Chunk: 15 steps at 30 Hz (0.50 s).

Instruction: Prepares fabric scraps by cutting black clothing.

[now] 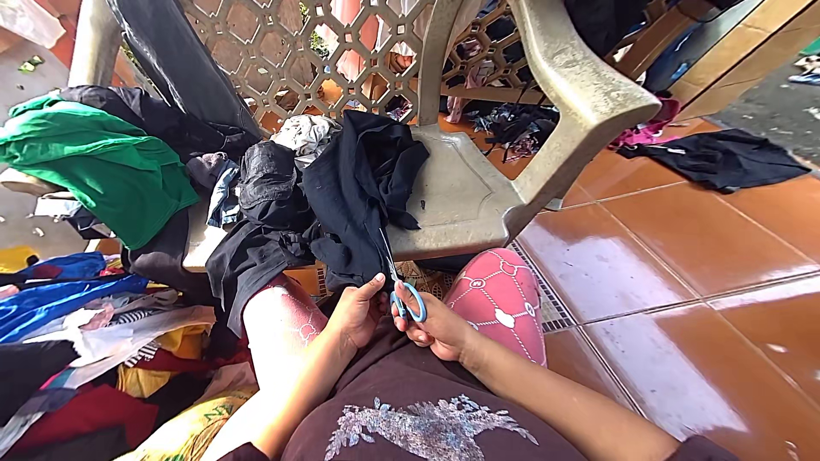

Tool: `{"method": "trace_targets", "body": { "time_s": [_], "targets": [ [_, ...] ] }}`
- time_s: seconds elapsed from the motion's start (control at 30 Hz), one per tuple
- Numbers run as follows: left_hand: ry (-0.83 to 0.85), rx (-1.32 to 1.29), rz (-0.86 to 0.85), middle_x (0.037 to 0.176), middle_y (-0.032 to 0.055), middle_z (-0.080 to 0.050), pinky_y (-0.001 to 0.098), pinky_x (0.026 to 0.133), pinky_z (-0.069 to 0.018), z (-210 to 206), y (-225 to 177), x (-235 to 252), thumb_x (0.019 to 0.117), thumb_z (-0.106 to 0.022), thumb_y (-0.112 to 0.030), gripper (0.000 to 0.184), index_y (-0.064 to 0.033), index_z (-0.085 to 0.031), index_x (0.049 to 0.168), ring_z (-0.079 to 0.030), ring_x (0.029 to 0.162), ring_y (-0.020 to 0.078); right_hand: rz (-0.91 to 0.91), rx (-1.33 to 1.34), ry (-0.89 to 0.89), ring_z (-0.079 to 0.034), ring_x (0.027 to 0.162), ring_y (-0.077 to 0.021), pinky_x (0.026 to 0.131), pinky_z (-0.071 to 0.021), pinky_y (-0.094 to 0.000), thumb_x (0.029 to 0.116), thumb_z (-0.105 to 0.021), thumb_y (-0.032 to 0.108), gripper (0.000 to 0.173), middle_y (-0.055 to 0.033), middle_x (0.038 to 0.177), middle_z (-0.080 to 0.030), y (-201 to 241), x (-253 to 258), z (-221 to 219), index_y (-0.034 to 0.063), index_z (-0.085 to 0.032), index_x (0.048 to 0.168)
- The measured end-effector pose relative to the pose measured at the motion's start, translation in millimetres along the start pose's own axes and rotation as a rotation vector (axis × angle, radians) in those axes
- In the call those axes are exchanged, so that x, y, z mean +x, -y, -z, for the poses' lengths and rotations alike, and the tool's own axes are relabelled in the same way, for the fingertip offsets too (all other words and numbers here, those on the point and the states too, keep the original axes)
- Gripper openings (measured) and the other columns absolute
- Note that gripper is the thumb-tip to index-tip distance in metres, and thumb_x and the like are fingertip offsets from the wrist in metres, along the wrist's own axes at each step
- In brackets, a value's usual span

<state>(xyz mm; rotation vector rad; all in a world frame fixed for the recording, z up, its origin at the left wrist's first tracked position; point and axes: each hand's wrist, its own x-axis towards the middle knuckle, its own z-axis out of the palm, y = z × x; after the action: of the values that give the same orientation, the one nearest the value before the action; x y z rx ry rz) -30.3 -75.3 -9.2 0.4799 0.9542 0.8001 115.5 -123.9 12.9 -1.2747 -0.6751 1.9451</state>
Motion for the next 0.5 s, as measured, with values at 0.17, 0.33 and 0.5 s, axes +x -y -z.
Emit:
{"method": "trace_targets", "body": {
  "time_s": [0.17,0.33,0.5],
  "targets": [
    [0.039,0.024,0.032,0.072,0.0063,-0.065,0.0263,0.064,-0.0568,3.5,0.4,-5.9,0.1076,-0.048,-0.012,0.023,-0.0008,-0.062,0.094,-0.064,0.062,0.012,-0.016,0.009,-0.019,-0.036,0.039,0.0016,0.038,-0.0288,-0.0124,0.1111,-0.036,0.042,0.044,0.0046,0.061,-0.053,2.3,5.1,0.2,0.011,-0.054,0.086],
    [0.021,0.025,0.031,0.072,0.0042,-0.064,0.0249,0.064,-0.0558,3.6,-0.9,-7.1,0.1065,-0.05,-0.01,0.02,-0.003,-0.061,0.091,-0.062,0.062,0.0104,-0.007,-0.043,-0.055,-0.034,0.038,0.0026,0.037,-0.0267,-0.0121,0.1106,-0.043,0.033,0.034,0.0058,0.06,-0.051,1.6,4.1,-0.6,0.0107,-0.054,0.086],
    [0.033,0.015,0.023,0.073,0.0037,-0.063,0.0242,0.063,-0.0543,7.7,0.5,-8.1,0.106,-0.051,-0.009,0.018,-0.0034,-0.062,0.093,-0.06,0.062,0.0097,-0.059,-0.018,-0.029,-0.034,0.038,0.0028,0.036,-0.0269,-0.0118,0.1105,-0.042,0.036,0.038,0.0057,0.059,-0.052,6.3,6.3,2.0,0.0104,-0.054,0.085]
  ]
}}
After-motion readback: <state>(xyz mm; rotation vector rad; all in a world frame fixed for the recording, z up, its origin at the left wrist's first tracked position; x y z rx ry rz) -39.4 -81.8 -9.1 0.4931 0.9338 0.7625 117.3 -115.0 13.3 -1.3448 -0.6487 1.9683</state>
